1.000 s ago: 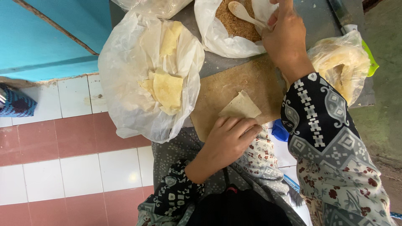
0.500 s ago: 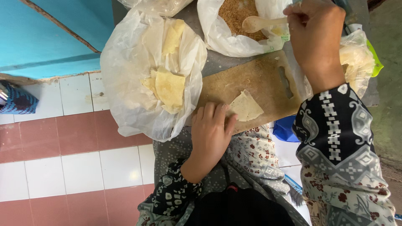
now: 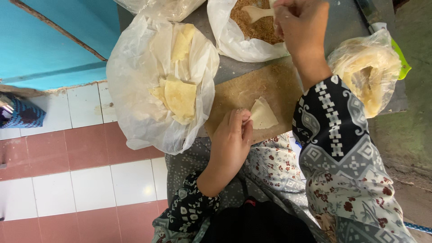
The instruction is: The person sits at a small table and fills triangular pastry wrappers with a brown filling, scooping it with a spoon from a plastic bag and folding the wrappers closed by hand on a cutting board. They also knead and shape a piece of dough, and briefly use a knife on the dough at the start.
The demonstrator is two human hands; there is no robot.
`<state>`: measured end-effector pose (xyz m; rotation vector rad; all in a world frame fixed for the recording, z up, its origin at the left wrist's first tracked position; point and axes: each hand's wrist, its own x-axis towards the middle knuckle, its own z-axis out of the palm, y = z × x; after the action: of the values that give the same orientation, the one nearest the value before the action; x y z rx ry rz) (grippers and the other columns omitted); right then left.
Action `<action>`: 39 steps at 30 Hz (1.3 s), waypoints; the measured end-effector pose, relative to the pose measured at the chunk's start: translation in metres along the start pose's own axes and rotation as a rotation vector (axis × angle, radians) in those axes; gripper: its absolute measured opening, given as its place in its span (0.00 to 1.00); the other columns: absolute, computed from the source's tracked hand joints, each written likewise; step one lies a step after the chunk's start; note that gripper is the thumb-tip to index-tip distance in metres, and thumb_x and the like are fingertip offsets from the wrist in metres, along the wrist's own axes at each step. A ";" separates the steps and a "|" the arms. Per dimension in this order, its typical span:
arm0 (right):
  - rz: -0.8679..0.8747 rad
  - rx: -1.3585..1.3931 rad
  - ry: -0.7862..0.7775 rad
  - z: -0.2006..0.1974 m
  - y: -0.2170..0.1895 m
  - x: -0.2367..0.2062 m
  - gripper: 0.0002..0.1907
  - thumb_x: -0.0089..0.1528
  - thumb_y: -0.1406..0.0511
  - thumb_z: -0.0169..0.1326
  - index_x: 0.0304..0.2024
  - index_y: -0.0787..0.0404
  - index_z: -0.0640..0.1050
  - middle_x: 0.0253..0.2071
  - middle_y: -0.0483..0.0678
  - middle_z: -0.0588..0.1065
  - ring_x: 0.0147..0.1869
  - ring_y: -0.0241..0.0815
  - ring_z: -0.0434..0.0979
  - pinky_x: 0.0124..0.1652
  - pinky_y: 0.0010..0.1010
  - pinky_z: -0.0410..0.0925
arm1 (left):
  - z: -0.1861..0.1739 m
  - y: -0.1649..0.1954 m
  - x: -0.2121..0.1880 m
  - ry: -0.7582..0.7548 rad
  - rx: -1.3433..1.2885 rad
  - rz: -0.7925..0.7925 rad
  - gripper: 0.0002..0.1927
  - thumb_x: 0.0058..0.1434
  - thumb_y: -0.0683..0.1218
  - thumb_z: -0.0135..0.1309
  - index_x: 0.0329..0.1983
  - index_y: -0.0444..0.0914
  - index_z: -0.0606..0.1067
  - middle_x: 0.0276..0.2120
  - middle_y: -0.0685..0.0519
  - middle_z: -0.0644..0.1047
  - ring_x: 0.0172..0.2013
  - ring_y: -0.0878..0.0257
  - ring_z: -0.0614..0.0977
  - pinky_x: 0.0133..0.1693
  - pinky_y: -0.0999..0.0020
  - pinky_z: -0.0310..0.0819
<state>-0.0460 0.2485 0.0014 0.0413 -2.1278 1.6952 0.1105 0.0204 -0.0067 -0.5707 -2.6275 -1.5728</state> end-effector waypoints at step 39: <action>-0.016 -0.381 0.088 -0.031 -0.099 -0.216 0.03 0.70 0.77 0.56 0.46 0.73 0.78 0.39 0.54 0.78 0.38 0.41 0.80 0.39 0.27 0.72 | 0.000 -0.012 -0.002 0.134 -0.079 -0.094 0.12 0.64 0.37 0.57 0.50 0.35 0.74 0.38 0.49 0.80 0.33 0.60 0.84 0.37 0.67 0.80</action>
<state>0.1879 0.2018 0.0258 -0.1246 -2.3358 1.2333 0.1088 0.0145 -0.0174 -0.3357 -2.5383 -1.6839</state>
